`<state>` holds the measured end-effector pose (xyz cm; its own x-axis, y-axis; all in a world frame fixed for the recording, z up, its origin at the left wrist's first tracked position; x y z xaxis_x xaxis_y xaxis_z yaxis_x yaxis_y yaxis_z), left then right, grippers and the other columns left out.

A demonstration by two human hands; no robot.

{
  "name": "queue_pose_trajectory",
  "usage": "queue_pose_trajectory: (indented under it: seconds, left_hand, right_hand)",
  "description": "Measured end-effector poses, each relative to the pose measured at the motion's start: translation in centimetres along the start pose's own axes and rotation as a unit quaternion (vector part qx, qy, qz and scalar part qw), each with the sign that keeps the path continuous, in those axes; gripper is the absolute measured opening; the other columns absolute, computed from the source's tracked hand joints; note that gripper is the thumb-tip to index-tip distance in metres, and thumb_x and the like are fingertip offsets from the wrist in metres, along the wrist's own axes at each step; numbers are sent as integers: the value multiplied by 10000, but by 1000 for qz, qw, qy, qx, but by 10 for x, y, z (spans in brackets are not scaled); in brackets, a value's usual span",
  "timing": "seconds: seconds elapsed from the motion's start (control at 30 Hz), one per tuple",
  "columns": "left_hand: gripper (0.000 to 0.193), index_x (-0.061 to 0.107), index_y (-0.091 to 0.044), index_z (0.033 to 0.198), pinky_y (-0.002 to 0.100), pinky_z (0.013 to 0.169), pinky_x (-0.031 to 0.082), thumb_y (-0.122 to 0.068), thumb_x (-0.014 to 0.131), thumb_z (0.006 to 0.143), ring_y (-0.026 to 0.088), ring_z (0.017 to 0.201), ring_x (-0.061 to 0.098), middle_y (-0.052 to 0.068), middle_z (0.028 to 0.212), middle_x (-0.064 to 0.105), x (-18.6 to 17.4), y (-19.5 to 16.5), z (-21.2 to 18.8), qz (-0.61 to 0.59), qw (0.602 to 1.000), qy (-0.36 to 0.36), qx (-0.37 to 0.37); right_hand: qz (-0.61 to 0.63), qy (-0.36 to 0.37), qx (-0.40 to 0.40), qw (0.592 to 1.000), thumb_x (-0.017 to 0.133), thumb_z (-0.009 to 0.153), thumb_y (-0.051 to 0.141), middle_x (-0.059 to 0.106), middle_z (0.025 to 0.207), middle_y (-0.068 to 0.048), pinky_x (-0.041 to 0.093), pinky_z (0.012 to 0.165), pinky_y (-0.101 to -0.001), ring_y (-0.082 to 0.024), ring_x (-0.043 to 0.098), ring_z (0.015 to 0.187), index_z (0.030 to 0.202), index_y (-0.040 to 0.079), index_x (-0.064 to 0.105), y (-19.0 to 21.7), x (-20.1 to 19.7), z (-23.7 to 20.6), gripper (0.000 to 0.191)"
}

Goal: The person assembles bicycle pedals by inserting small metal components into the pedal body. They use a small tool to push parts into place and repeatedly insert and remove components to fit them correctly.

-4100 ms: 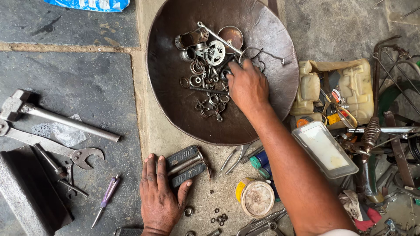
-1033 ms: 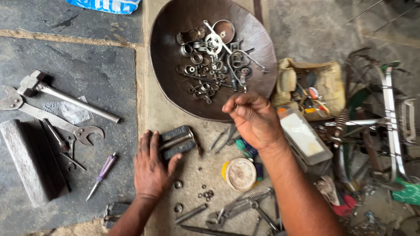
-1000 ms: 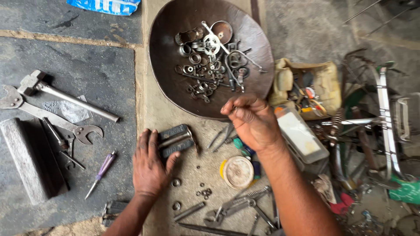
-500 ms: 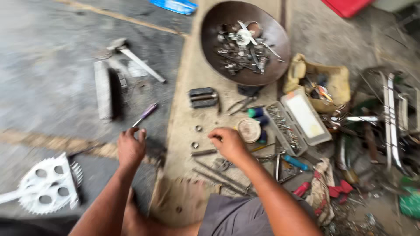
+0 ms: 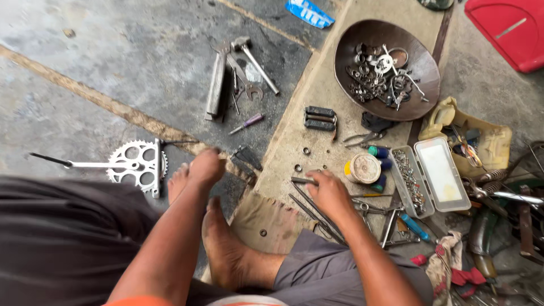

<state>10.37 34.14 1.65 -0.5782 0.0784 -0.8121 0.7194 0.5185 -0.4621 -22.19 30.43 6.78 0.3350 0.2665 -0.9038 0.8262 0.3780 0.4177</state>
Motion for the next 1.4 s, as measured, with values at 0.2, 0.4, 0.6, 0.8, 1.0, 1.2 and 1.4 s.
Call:
queue_pose_trajectory:
  seconds: [0.2,0.4,0.6,0.8,1.0,1.2,1.4]
  left_hand:
    - [403,623,-239,1307,490,918,536,-156,565,917,387,1133,614,166,1293,589,26,-58,37,126,971,10,204]
    - [339,584,-206,1343,478,915,571,-173,475,1024,388,1163,645,171,1311,590,41,-67,78,202,954,94,201]
    - [381,567,-21,1322,481,826,613,-149,570,964,416,967,742,263,1102,722,14,-38,112,194,970,138,59]
    - [390,648,-48,1237,424,863,598,-202,719,886,300,894,775,188,980,782,-25,-69,108,73,976,195,70]
    - [464,529,-90,1323,419,731,640,-137,680,887,266,795,753,166,991,755,-24,-122,36,-143,915,346,150]
    - [396,584,-39,1192,428,793,639,-142,733,840,280,901,766,178,1093,702,38,-124,-15,-274,871,323,249]
    - [312,698,-81,1095,449,837,561,-111,757,790,412,990,692,160,1089,696,51,-100,-25,-146,915,76,367]
  right_hand:
    - [92,120,62,987,786,837,245,724,1048,-159,553,855,-434,-331,697,981,1150,129,737,22,25,-44,337]
    - [109,151,11,982,749,851,218,728,981,-137,551,840,-444,-335,697,939,1160,105,721,26,30,-18,331]
    - [52,153,23,987,754,854,240,723,987,-152,544,844,-457,-353,688,944,1126,92,730,13,27,10,311]
    - [77,60,59,993,744,895,280,749,1022,-153,566,837,-429,-323,718,945,1104,87,747,3,14,10,285]
    - [352,43,254,900,717,903,303,766,984,-43,575,717,-306,-149,720,805,1290,178,666,-12,12,10,410]
    - [464,-43,140,874,769,926,212,754,1099,-46,587,815,-321,-129,704,962,1298,147,661,-14,16,-4,393]
    - [195,-81,42,977,794,899,234,764,1008,-89,579,788,-346,-227,741,917,1217,143,656,4,23,-4,358]
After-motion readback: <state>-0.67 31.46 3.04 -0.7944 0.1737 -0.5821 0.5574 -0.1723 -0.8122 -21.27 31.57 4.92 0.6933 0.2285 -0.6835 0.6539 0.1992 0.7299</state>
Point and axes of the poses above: each hand's wrist, its own z-axis towards the middle knuckle, its own x-axis out of the palm, y = z × x, the point moved 2 cm from there along z, towards the middle knuckle
